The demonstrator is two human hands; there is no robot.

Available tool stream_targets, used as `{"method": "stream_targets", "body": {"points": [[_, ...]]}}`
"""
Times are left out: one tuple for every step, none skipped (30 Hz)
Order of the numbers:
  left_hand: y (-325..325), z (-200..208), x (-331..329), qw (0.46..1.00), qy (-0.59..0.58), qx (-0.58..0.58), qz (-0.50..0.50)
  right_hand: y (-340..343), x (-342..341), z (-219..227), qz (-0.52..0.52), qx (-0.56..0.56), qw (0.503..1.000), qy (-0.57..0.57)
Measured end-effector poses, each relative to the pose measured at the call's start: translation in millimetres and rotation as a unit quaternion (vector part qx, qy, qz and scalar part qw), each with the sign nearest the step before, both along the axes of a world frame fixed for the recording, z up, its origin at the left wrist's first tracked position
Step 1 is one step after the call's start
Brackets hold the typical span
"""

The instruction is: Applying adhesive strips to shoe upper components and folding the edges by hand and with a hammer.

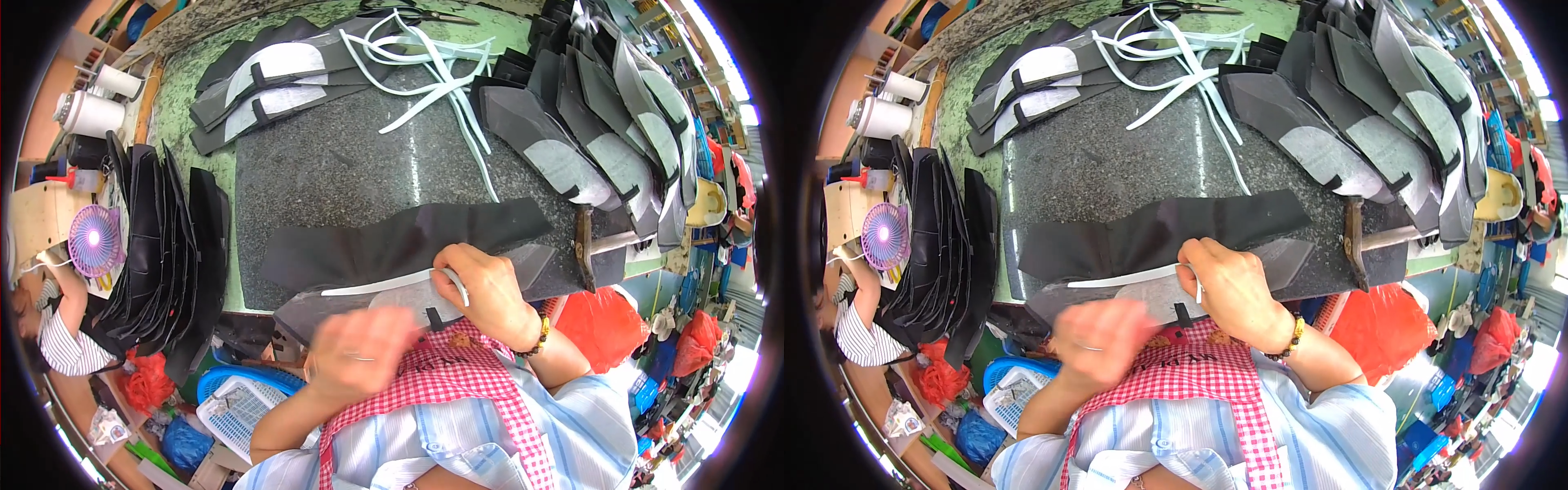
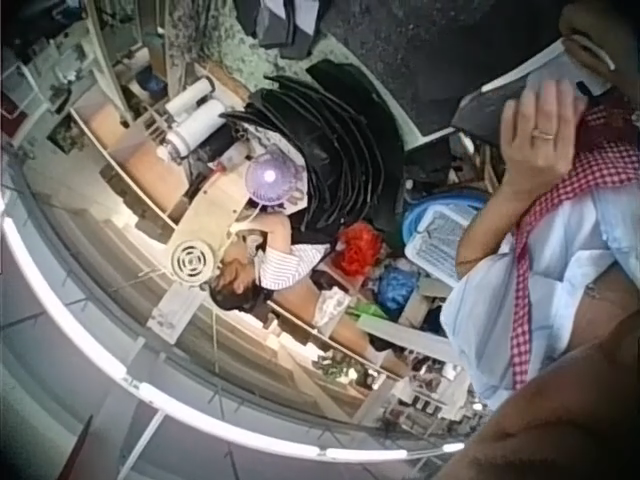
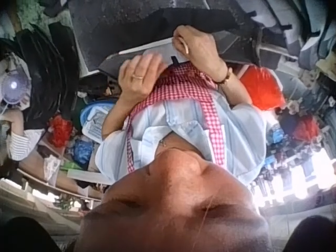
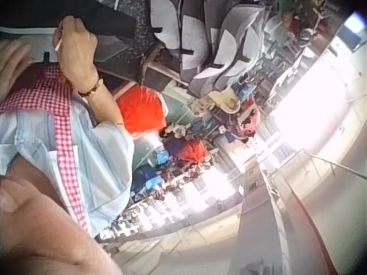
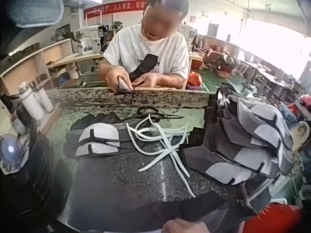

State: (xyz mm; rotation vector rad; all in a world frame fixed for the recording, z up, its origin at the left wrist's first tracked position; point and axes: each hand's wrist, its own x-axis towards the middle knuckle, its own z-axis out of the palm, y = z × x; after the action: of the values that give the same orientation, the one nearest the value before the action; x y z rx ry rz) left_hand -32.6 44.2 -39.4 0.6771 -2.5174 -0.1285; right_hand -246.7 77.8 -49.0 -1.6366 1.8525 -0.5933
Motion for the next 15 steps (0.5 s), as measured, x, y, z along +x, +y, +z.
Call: {"method": "stream_targets", "body": {"points": [[5.1, 7.6, -16.7, 0.997, -0.057, 0.023, -0.042, -0.8, 1.0, 0.6, 0.0, -0.006, 1.0, 0.0], [5.2, -5.8, -23.9, 0.993, -0.097, 0.01, -0.06, 0.1, 0.0, 0.8, 0.001, -0.015, 1.0, 0.0], [6.2, -19.2, -28.5, 0.988, -0.137, -0.003, -0.078, 4.3, -3.9, 0.5, 0.002, -0.016, 1.0, 0.001], [7.0, -19.9, -29.9, 0.988, -0.133, -0.004, -0.082, 9.9, -11.0, -2.3, -0.012, -0.055, 0.997, -0.045], [8.5, -20.0, -29.7, 0.982, -0.161, -0.008, -0.096, 16.0, -17.5, -3.4, -0.025, -0.094, 0.991, -0.091], [8.6, -19.8, -29.8, 0.976, -0.188, -0.012, -0.11, 23.9, -21.5, -2.0, -0.061, -0.102, 0.988, -0.096], [8.7, -16.6, -30.4, 0.976, -0.186, -0.011, -0.112, 31.1, -24.8, 2.3, -0.126, -0.07, 0.979, -0.143], [7.7, -11.7, -31.1, 0.965, -0.227, -0.035, -0.126, 37.5, -30.2, 3.1, -0.133, -0.077, 0.979, -0.133], [7.6, -7.5, -32.5, 0.952, -0.268, -0.059, -0.139, 42.7, -34.6, 3.6, -0.139, -0.084, 0.979, -0.124], [4.3, -4.5, -35.8, 0.946, -0.281, -0.063, -0.149, 44.2, -37.6, 4.0, -0.148, -0.085, 0.978, -0.12], [2.1, -1.1, -37.6, 0.946, -0.277, -0.066, -0.157, 44.5, -41.1, 2.9, -0.147, -0.082, 0.979, -0.111], [-0.1, 2.1, -38.6, 0.941, -0.288, -0.054, -0.166, 45.1, -44.1, 2.3, -0.146, -0.079, 0.981, -0.103], [-2.0, 3.3, -39.4, 0.937, -0.301, -0.043, -0.174, 45.1, -45.3, 1.8, -0.152, -0.08, 0.98, -0.102], [-3.1, 0.9, -39.2, 0.942, -0.284, -0.04, -0.173, 43.9, -44.6, 0.9, -0.156, -0.073, 0.98, -0.103], [-4.0, -2.2, -42.1, 0.941, -0.285, -0.042, -0.178, 42.5, -44.0, -0.5, -0.16, -0.066, 0.979, -0.104]]}}
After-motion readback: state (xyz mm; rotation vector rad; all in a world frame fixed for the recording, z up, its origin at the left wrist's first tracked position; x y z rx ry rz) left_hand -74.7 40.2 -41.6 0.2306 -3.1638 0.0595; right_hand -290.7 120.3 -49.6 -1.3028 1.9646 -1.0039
